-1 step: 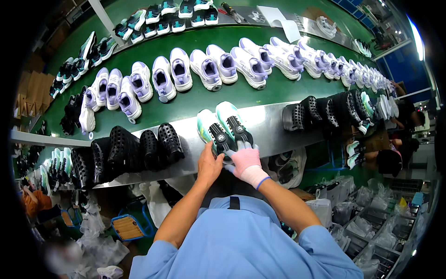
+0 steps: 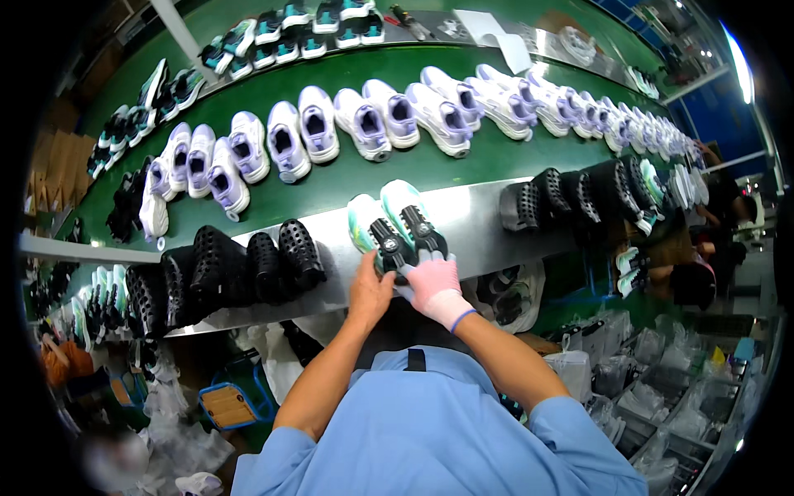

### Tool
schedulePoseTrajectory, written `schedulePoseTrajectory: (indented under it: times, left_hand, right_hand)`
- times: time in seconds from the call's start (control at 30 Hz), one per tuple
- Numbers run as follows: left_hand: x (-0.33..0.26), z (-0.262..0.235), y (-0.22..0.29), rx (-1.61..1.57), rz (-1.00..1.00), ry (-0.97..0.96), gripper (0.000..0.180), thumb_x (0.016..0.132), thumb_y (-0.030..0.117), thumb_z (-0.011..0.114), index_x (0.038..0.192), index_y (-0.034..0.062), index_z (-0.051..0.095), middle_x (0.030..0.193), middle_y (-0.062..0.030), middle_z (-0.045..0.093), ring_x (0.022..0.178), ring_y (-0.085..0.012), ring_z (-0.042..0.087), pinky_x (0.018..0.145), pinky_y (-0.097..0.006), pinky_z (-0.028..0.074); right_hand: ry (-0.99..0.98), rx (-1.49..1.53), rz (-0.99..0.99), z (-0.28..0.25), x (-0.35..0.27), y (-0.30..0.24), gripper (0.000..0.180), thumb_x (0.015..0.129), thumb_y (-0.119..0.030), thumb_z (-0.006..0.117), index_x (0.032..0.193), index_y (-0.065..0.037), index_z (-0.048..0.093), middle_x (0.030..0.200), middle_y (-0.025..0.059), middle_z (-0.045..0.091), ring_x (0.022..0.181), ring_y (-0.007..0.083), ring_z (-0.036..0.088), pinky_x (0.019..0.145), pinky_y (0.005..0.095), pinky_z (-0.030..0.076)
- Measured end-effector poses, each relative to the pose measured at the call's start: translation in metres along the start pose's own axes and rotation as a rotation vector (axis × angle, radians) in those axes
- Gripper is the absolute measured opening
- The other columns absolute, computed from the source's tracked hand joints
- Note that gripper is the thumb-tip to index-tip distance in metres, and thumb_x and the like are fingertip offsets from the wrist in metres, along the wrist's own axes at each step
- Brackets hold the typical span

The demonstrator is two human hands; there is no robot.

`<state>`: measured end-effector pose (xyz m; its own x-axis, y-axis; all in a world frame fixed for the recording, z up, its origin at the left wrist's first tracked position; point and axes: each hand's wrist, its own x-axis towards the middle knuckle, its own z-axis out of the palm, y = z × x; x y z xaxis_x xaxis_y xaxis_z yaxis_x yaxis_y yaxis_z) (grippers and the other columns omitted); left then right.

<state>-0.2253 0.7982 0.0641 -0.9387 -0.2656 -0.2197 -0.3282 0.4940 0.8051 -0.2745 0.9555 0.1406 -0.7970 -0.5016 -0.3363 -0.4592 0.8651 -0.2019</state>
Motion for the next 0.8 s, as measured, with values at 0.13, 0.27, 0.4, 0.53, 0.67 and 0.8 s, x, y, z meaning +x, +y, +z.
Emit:
schedulePoseTrajectory:
  times: [0.13,0.27,0.4,0.53,0.67,0.8]
  left_hand:
    - [0.003,-0.014,0.015,-0.133,-0.076,-0.097,0.063,0.091,0.013,0.074,0.148,0.0051,0.049,0.116,-0.0221,0.071,0.086,-0.0263,0.073,0.077,-0.038,0.058]
    - [-0.028,-0.023,0.008,-0.26,-0.022,0.023,0.043,0.095,0.014,0.071,0.135,0.002,0.062,0.107,-0.0169,0.074,0.088,-0.019,0.071,0.077,-0.034,0.057]
    - [-0.053,-0.013,0.031,0.125,0.217,-0.099,0.024,0.095,0.009,0.069,0.116,-0.0008,0.068,0.097,-0.017,0.072,0.081,-0.0263,0.07,0.076,-0.036,0.056]
    - [-0.041,0.045,0.063,0.346,0.635,-0.323,0.02,0.09,0.001,0.067,0.11,0.0009,0.068,0.098,-0.0181,0.07,0.088,-0.0352,0.068,0.078,-0.041,0.056]
    - [-0.001,0.124,0.107,0.648,0.83,-0.394,0.04,0.087,0.009,0.072,0.125,0.0001,0.062,0.128,-0.0237,0.061,0.118,-0.0441,0.058,0.101,-0.051,0.047]
    - [0.024,0.158,0.097,1.013,0.711,-0.445,0.075,0.085,0.024,0.077,0.149,0.0003,0.047,0.157,-0.0267,0.04,0.146,-0.0481,0.036,0.121,-0.056,0.029]
  right_hand:
    - [0.105,-0.026,-0.016,0.025,0.016,0.018,0.016,0.082,-0.029,0.077,0.092,-0.017,0.074,0.098,0.012,0.068,0.098,0.0322,0.068,0.081,0.0497,0.049]
    - [0.094,0.151,-0.015,-0.007,-0.055,0.042,0.029,0.083,-0.044,0.077,0.093,-0.017,0.076,0.095,0.0106,0.067,0.096,0.0304,0.067,0.084,0.048,0.047]
    - [-0.138,0.567,0.241,-0.018,-0.19,0.101,0.046,0.086,-0.057,0.07,0.105,-0.016,0.078,0.103,0.0151,0.069,0.103,0.0331,0.067,0.088,0.0476,0.047]
    - [-0.288,0.749,0.598,0.046,-0.262,0.155,0.056,0.086,-0.062,0.067,0.12,-0.018,0.074,0.11,0.0158,0.07,0.109,0.0336,0.066,0.096,0.0474,0.048]
    - [-0.329,0.791,0.925,0.18,-0.248,0.208,0.06,0.087,-0.065,0.064,0.126,-0.021,0.071,0.125,0.0127,0.071,0.122,0.0316,0.064,0.102,0.049,0.046]
    - [-0.204,0.867,1.194,0.291,-0.215,0.272,0.062,0.087,-0.066,0.063,0.129,-0.02,0.07,0.129,0.0126,0.069,0.124,0.0343,0.062,0.105,0.0501,0.047]
